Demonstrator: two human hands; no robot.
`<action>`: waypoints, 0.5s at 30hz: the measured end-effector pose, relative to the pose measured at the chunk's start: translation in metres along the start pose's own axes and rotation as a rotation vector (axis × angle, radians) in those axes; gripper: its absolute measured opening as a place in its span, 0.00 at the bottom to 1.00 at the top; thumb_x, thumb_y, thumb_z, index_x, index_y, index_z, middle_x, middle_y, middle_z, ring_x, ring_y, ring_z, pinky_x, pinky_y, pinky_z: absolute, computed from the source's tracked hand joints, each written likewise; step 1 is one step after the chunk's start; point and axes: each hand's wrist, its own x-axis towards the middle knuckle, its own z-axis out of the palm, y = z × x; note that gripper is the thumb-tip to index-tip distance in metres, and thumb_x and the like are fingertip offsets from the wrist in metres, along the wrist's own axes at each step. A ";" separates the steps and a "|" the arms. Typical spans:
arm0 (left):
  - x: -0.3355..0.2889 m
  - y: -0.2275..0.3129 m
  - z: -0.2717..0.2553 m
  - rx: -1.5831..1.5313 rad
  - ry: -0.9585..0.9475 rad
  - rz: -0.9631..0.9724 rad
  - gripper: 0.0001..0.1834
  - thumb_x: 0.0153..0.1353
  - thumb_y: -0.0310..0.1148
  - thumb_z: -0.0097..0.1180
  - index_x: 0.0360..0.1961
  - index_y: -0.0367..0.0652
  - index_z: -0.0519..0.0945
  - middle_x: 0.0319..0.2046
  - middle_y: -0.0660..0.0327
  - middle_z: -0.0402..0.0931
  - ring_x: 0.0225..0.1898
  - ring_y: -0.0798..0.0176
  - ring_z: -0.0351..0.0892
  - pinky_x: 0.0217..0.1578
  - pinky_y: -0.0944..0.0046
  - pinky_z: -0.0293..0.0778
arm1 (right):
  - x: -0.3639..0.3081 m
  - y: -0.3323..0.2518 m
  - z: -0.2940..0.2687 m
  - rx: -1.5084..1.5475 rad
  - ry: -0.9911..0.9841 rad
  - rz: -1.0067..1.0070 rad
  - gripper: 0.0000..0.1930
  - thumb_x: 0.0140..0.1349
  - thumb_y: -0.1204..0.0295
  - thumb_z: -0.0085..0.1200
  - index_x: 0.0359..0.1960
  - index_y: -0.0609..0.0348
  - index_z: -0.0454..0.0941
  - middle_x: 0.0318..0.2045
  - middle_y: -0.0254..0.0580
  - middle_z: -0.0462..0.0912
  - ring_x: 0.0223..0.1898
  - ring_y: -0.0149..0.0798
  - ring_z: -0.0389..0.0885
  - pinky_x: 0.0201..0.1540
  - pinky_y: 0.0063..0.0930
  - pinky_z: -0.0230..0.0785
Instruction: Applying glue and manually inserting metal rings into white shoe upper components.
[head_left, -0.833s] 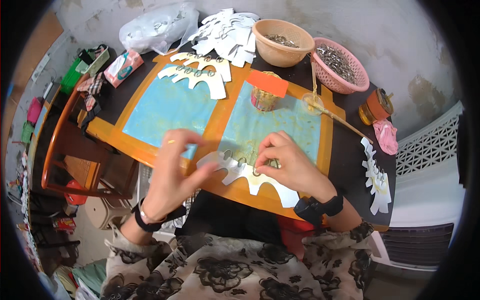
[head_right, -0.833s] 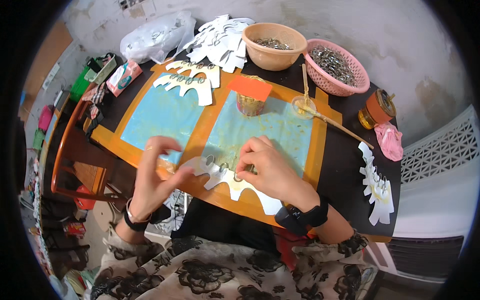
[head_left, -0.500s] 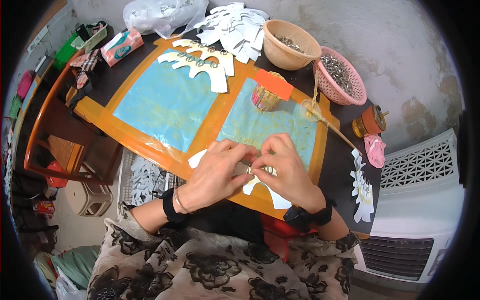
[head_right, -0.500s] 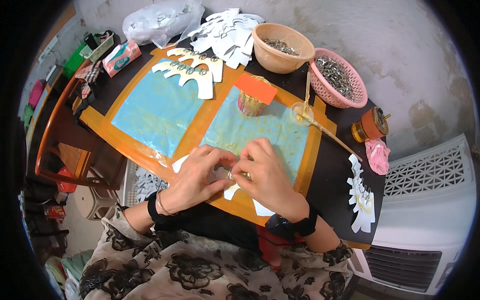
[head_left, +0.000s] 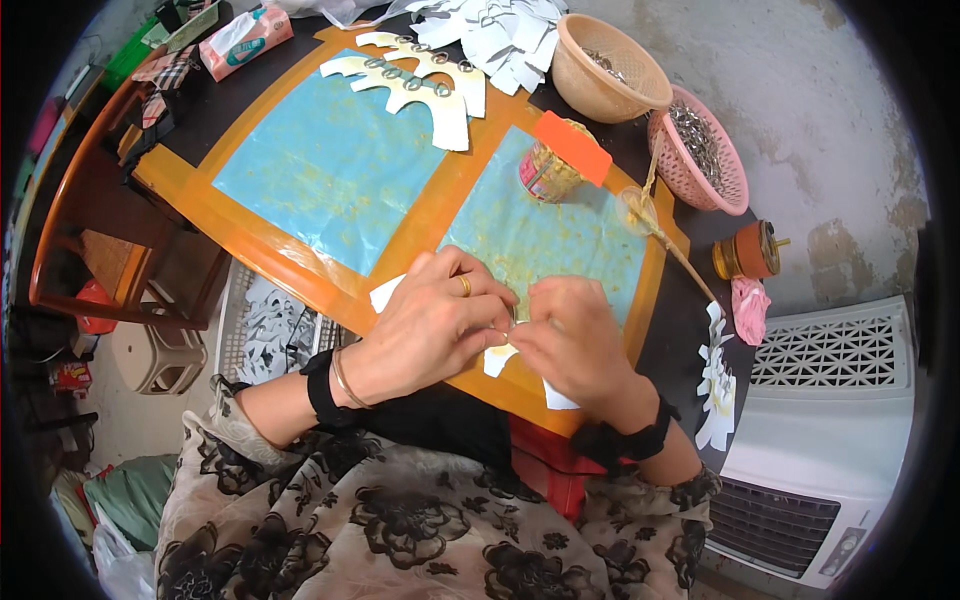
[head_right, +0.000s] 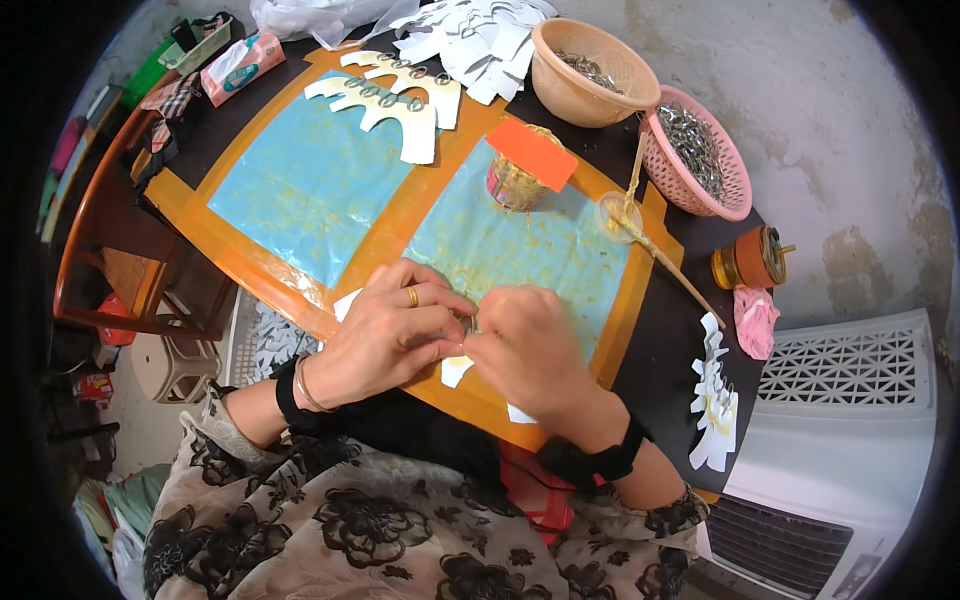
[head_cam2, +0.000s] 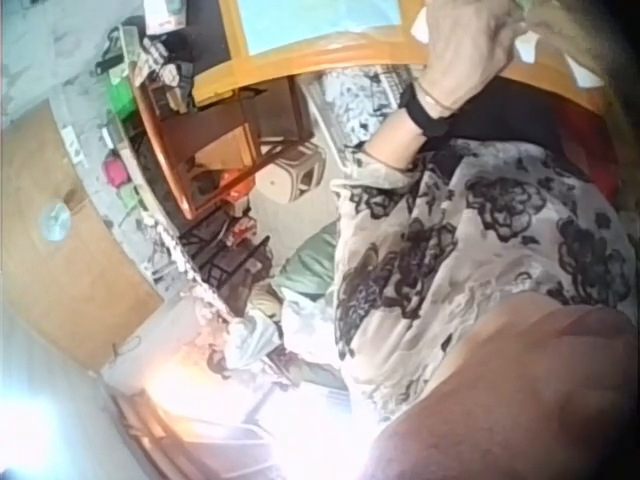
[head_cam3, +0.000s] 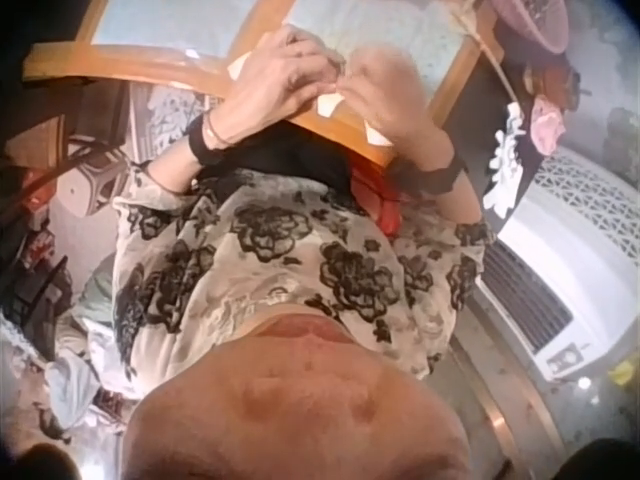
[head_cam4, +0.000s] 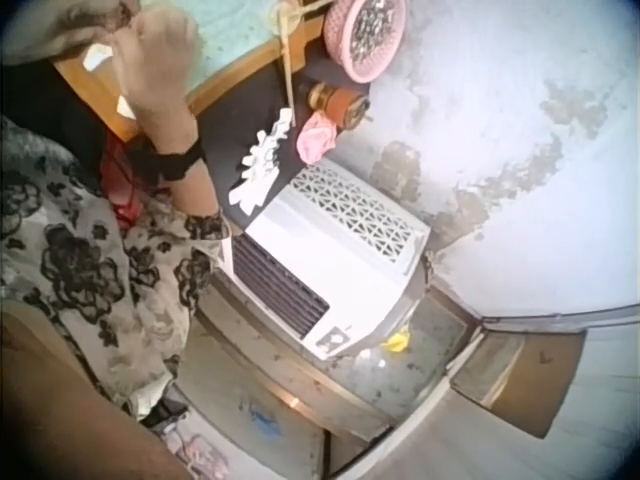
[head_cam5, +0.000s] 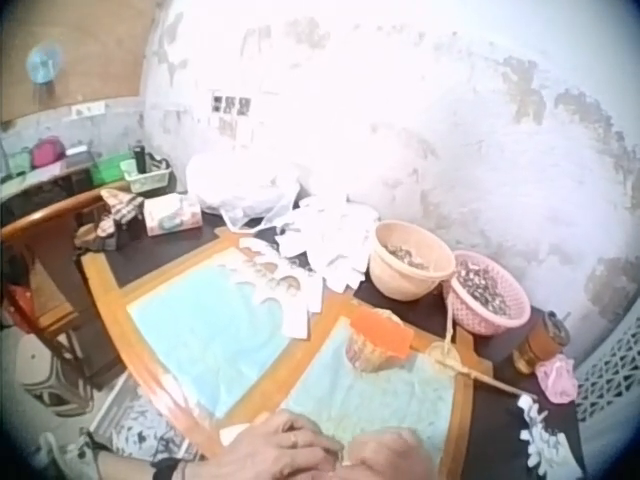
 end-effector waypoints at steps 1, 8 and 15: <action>0.001 0.001 0.000 0.012 0.004 0.004 0.11 0.54 0.33 0.74 0.39 0.49 0.88 0.47 0.71 0.85 0.54 0.55 0.76 0.55 0.54 0.69 | 0.000 0.003 -0.004 0.080 -0.074 0.087 0.16 0.54 0.77 0.68 0.46 0.55 0.84 0.44 0.39 0.78 0.52 0.48 0.76 0.54 0.45 0.70; 0.001 0.000 0.005 -0.016 0.053 0.031 0.07 0.53 0.30 0.74 0.33 0.50 0.88 0.45 0.70 0.86 0.51 0.57 0.76 0.51 0.56 0.67 | 0.006 0.016 -0.004 0.245 -0.038 0.174 0.11 0.56 0.76 0.68 0.41 0.54 0.86 0.41 0.37 0.78 0.49 0.46 0.77 0.52 0.41 0.69; 0.000 0.001 0.004 -0.025 0.076 0.024 0.05 0.52 0.29 0.74 0.31 0.49 0.89 0.44 0.69 0.87 0.51 0.57 0.77 0.50 0.57 0.67 | 0.021 0.024 -0.002 0.338 -0.050 0.091 0.07 0.53 0.77 0.70 0.34 0.56 0.87 0.39 0.35 0.79 0.48 0.44 0.77 0.52 0.38 0.70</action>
